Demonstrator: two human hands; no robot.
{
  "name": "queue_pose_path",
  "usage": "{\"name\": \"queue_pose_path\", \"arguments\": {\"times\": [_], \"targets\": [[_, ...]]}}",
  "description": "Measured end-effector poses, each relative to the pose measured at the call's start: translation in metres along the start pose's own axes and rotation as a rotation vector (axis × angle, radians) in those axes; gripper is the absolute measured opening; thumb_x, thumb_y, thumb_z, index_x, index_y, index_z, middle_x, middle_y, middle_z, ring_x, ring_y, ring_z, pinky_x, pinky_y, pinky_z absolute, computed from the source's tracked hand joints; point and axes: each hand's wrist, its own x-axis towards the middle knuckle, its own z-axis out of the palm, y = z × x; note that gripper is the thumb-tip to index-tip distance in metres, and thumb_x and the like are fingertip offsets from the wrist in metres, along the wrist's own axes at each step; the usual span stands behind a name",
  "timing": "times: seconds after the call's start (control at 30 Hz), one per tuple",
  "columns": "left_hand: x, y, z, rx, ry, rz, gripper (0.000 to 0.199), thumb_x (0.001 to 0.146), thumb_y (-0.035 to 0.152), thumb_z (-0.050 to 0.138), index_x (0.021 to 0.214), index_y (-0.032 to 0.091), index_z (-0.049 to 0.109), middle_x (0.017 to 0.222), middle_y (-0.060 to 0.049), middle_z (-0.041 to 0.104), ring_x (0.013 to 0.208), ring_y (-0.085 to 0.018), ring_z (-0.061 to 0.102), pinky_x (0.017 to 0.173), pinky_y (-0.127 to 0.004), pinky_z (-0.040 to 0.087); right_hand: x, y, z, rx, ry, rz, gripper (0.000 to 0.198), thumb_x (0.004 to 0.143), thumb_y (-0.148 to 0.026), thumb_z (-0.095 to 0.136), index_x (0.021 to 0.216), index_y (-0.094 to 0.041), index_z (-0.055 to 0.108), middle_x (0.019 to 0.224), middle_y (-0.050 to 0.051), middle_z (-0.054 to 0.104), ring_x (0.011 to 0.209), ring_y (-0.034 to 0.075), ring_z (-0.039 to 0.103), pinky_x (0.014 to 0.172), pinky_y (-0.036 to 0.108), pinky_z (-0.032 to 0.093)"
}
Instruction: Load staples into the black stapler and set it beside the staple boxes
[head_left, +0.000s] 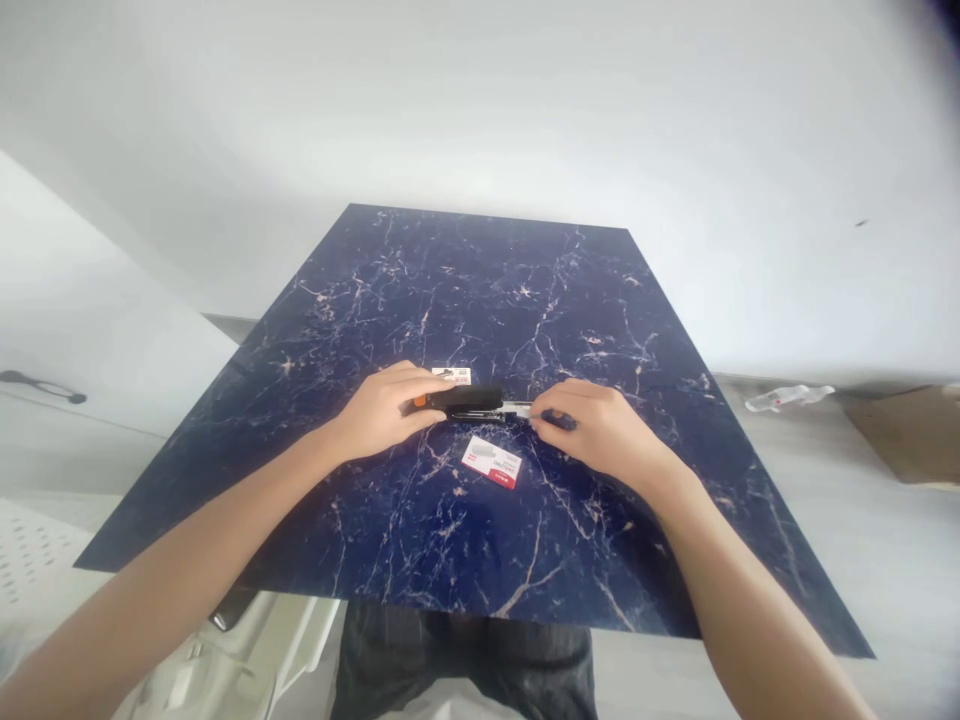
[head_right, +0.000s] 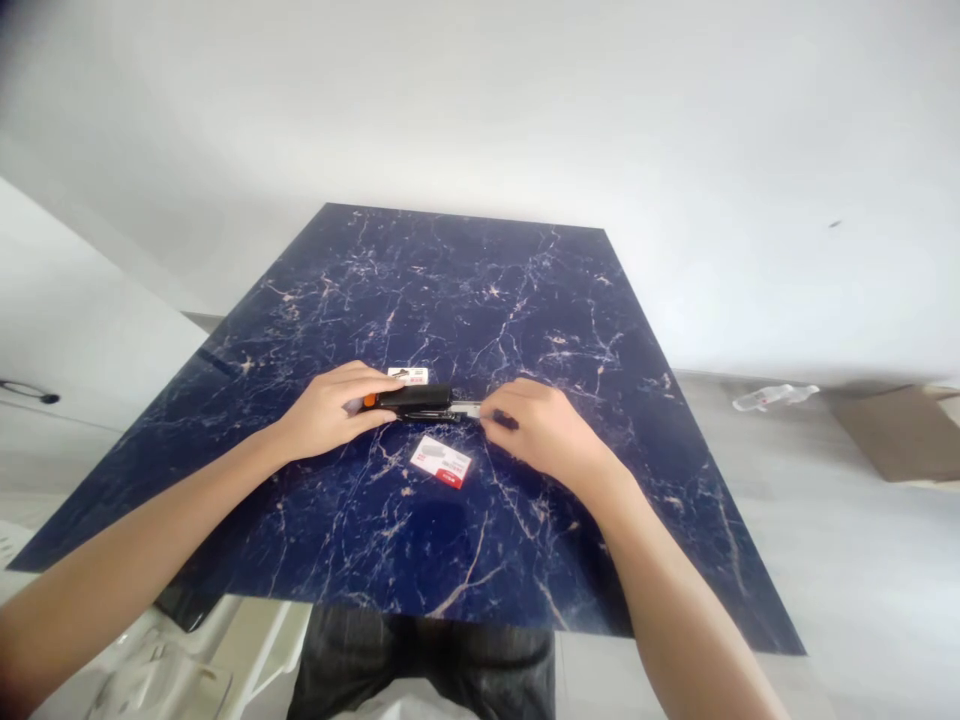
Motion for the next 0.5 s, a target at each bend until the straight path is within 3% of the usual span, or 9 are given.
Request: {"name": "queue_pose_path", "arguments": {"times": [0.17, 0.5], "targets": [[0.0021, 0.0042, 0.0027, -0.017, -0.003, 0.009, 0.034, 0.102, 0.032, 0.068, 0.135, 0.025, 0.071, 0.121, -0.008, 0.078, 0.106, -0.025, 0.069, 0.094, -0.044, 0.057, 0.0046, -0.0001, 0.0045, -0.030, 0.021, -0.113, 0.017, 0.100, -0.017, 0.061, 0.099, -0.021, 0.077, 0.101, 0.007, 0.079, 0.095, 0.024, 0.073, 0.090, 0.041, 0.061], [0.0019, 0.0048, 0.0032, -0.024, -0.028, -0.008, 0.035, 0.102, 0.031, 0.067, 0.137, 0.025, 0.069, 0.124, -0.008, 0.076, 0.107, -0.025, 0.067, 0.096, -0.044, 0.055, 0.0046, 0.0026, 0.0068, -0.029, -0.037, -0.118, 0.017, 0.101, -0.016, 0.061, 0.102, -0.021, 0.077, 0.104, 0.007, 0.078, 0.100, 0.025, 0.072, 0.093, 0.042, 0.059]]}}
